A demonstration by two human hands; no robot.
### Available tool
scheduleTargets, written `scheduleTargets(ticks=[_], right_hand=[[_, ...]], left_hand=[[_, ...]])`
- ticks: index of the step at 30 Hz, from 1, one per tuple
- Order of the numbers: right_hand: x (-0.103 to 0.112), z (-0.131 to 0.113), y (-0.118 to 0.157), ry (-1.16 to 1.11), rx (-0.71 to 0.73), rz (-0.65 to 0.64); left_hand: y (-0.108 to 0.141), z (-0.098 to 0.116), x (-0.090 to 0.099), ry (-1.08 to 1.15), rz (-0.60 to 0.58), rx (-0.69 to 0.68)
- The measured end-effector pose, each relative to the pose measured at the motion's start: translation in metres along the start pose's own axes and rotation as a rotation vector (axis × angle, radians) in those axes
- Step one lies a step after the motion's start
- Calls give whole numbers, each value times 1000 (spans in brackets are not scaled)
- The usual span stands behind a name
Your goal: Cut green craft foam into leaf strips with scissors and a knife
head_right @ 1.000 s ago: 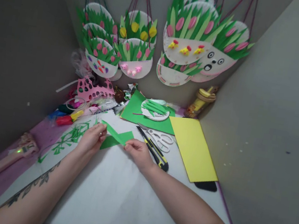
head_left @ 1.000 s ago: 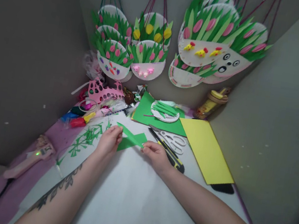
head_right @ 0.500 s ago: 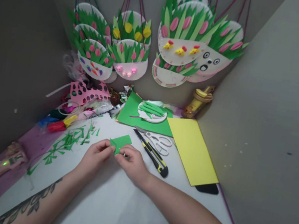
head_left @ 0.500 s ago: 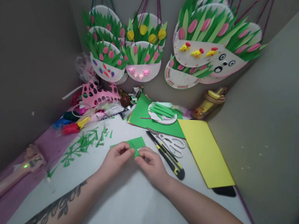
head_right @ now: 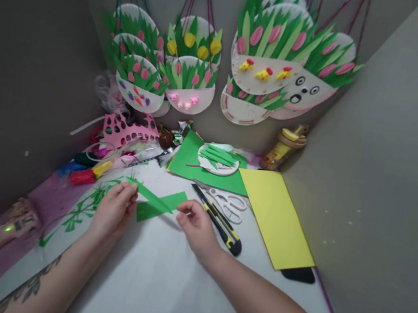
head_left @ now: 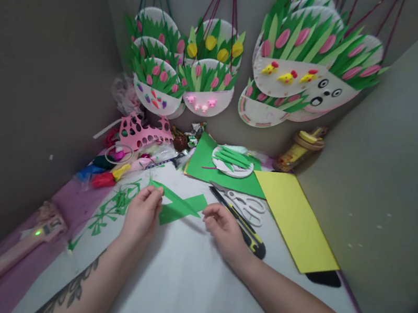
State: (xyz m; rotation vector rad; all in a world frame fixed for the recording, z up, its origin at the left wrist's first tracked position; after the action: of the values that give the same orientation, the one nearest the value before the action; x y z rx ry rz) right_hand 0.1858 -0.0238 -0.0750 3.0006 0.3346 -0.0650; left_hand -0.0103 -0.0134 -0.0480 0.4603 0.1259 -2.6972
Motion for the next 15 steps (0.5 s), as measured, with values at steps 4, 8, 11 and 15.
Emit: scheduleTargets(ticks=[4, 8, 11, 15], right_hand=[[-6, -2, 1, 97, -76, -3], [-7, -8, 4, 174, -108, 20], [-4, -15, 8, 211, -102, 40], [21, -30, 2, 384, -32, 127]], left_hand=[[16, -8, -10, -12, -115, 61], [19, -6, -12, 11, -131, 92], [14, 1, -9, 44, -130, 124], [1, 13, 0, 146, -20, 109]])
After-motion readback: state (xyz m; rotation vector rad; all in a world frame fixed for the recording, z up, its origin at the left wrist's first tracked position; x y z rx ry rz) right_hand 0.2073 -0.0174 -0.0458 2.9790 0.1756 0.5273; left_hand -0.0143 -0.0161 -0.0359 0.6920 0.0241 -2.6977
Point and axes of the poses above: each hand's wrist, its own y-axis away from the middle knuckle, its own x-axis out of the back of the hand, z = x × y, the point moved 1 cm from there along -y, towards the middle knuckle, and after that the axes turned 13 degrees about -x, right-handed, at the moved point
